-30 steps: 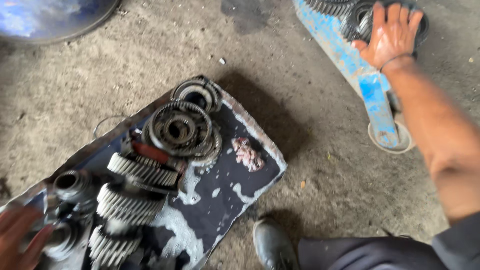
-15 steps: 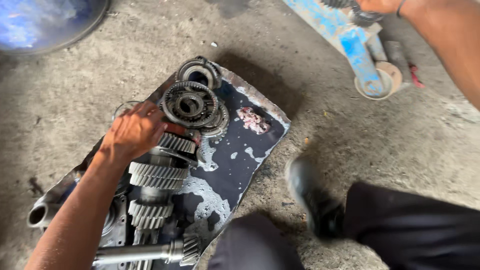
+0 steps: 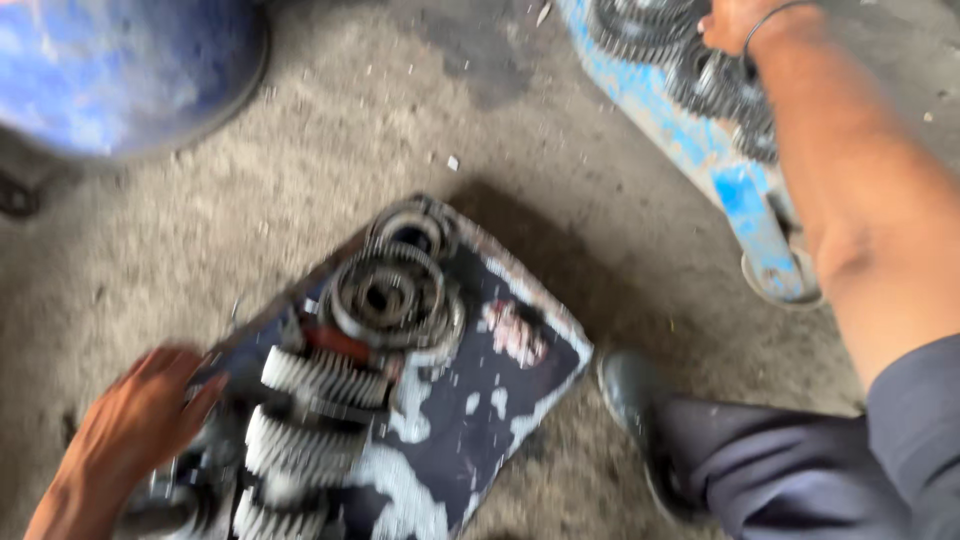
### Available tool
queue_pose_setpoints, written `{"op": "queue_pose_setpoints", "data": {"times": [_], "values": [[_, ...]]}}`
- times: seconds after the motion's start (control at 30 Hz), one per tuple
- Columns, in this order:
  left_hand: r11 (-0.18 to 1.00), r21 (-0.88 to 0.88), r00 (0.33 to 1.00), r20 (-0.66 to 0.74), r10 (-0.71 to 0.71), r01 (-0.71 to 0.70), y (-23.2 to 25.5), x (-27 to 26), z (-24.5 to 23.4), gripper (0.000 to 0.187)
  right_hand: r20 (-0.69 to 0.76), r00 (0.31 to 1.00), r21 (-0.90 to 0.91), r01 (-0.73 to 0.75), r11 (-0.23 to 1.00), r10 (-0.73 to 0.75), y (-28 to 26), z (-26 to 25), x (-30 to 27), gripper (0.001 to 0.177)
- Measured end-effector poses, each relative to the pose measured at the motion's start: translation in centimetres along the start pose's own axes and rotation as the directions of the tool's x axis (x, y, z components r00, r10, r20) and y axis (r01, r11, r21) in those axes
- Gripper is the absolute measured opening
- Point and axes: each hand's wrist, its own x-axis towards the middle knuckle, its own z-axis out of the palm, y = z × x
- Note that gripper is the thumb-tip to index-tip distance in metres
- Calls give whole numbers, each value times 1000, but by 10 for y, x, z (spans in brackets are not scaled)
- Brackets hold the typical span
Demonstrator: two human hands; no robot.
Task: The person cleans various metal gears, shafts, and mechanical components by hand using a cloth and a cleaning solution in trays on the floor, moving the pieces between trays and wiping each part individually.
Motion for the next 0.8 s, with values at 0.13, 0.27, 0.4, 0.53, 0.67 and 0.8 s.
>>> {"op": "queue_pose_setpoints", "data": {"times": [0.13,0.27,0.4,0.53,0.67,0.8], "values": [[993,23,988,-103,-115,118,-47,26,48,42,-203,971,-26,121,992,-124,34,19,56,57],[998,-67,907,-419,-48,22,-71,57,114,44,-129,988,-6,79,997,-79,31,44,95,55],[985,-175,901,-428,-74,-3,-61,70,161,47,0,999,131,35,991,-35,-14,61,127,74],[986,-143,905,-426,13,-81,-23,51,177,48,-42,998,85,-33,996,37,-45,92,132,86],[984,-176,938,-345,-41,-22,11,41,177,48,-164,986,61,24,998,-14,-37,124,136,75],[976,-210,956,-271,-112,55,19,10,171,48,-339,938,-46,64,997,-76,-35,140,141,71]]}}
